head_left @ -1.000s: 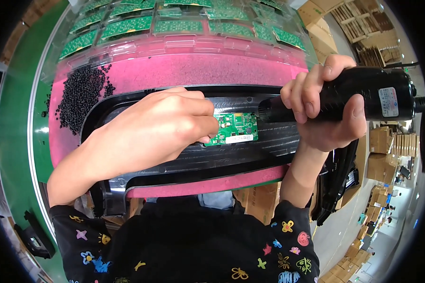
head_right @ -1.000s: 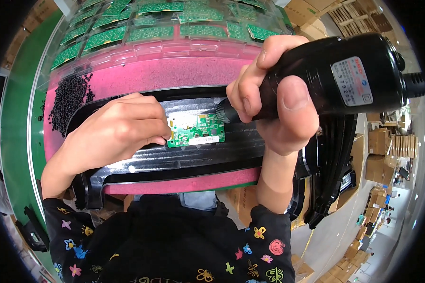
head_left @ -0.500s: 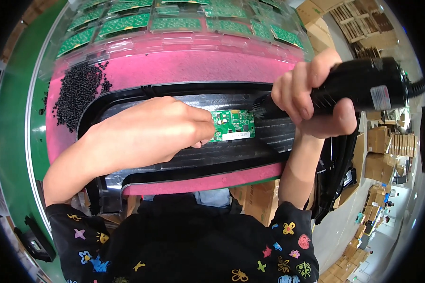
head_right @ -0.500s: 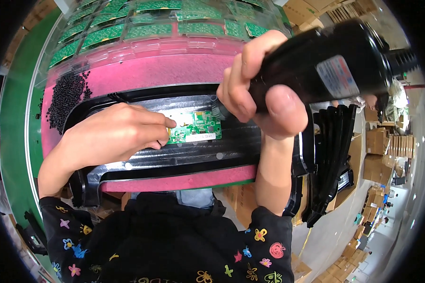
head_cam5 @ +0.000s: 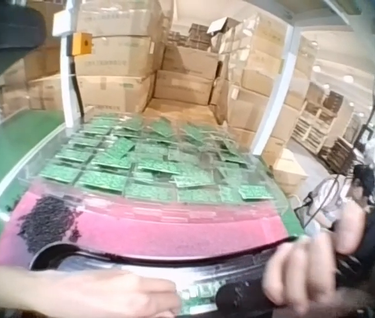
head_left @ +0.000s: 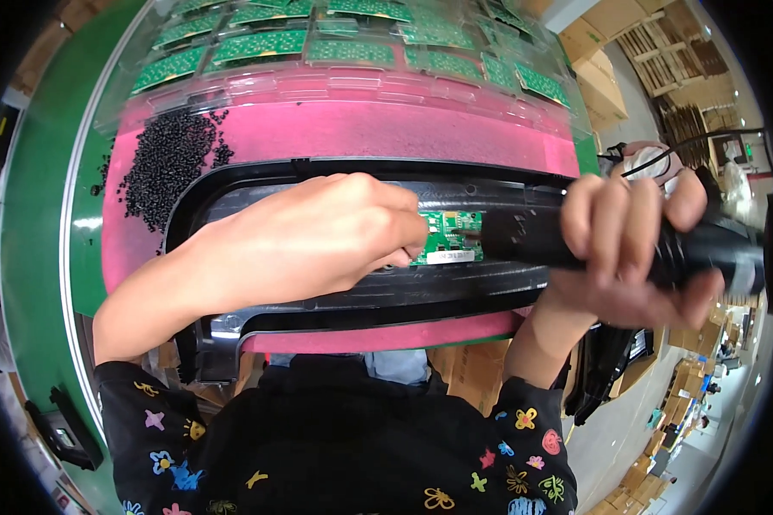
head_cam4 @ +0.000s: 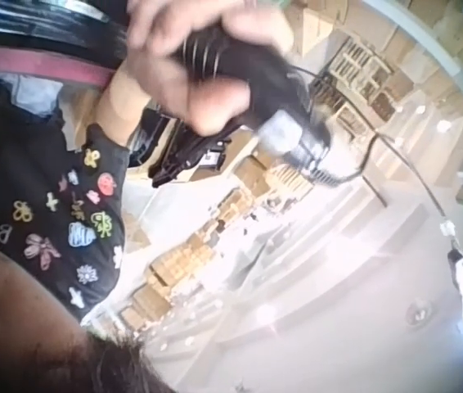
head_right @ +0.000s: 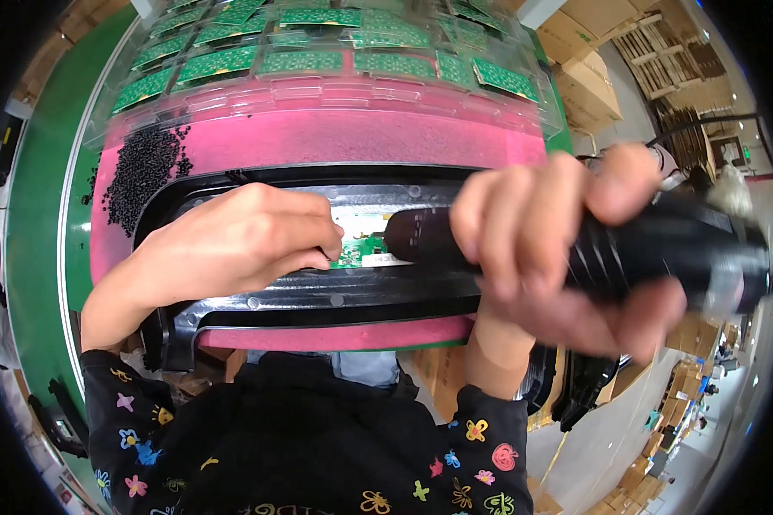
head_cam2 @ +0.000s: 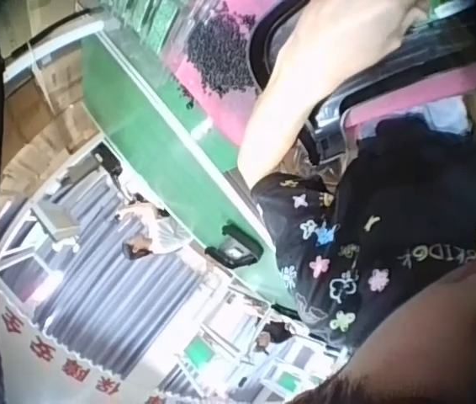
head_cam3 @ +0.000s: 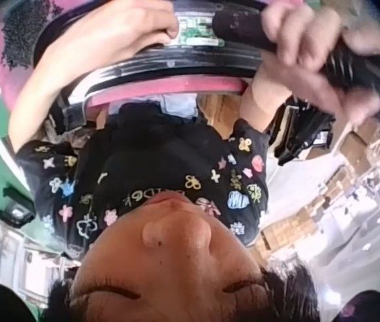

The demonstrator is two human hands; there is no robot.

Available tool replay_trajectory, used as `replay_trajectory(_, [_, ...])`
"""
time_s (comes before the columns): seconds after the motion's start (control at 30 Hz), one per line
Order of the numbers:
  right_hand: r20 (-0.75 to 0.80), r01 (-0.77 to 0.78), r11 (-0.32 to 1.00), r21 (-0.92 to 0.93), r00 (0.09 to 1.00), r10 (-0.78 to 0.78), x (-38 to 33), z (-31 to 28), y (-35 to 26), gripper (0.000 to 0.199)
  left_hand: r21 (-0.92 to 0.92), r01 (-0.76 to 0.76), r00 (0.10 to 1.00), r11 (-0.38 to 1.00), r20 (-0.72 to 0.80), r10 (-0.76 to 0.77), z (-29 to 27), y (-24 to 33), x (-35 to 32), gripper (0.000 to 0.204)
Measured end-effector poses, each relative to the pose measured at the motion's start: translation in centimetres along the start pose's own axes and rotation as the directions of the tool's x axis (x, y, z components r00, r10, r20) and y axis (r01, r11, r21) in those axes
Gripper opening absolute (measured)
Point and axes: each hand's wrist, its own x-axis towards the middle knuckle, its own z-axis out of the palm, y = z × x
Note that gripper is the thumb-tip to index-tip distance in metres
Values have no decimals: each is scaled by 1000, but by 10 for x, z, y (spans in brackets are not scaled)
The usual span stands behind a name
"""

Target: Assembling electronic circuit boards into plastic housings using an electric screwdriver.

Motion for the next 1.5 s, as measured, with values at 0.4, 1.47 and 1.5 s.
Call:
replay_trajectory(0.4, [41, 124, 991, -51, 992, -122, -8, 23, 12, 40, 73, -61, 971, 995, -225, 76, 2, 3, 1, 15])
replay_trajectory(1.47, [-36, -267, 869, -417, 960, 278, 9, 33, 57, 46, 59, 195, 844, 979, -518, -137, 5, -4, -10, 14])
replay_trajectory(1.5, [-30, -255, 869, -423, 963, 268, 8, 32, 59, 45, 73, 167, 863, 983, -492, -110, 7, -8, -11, 14])
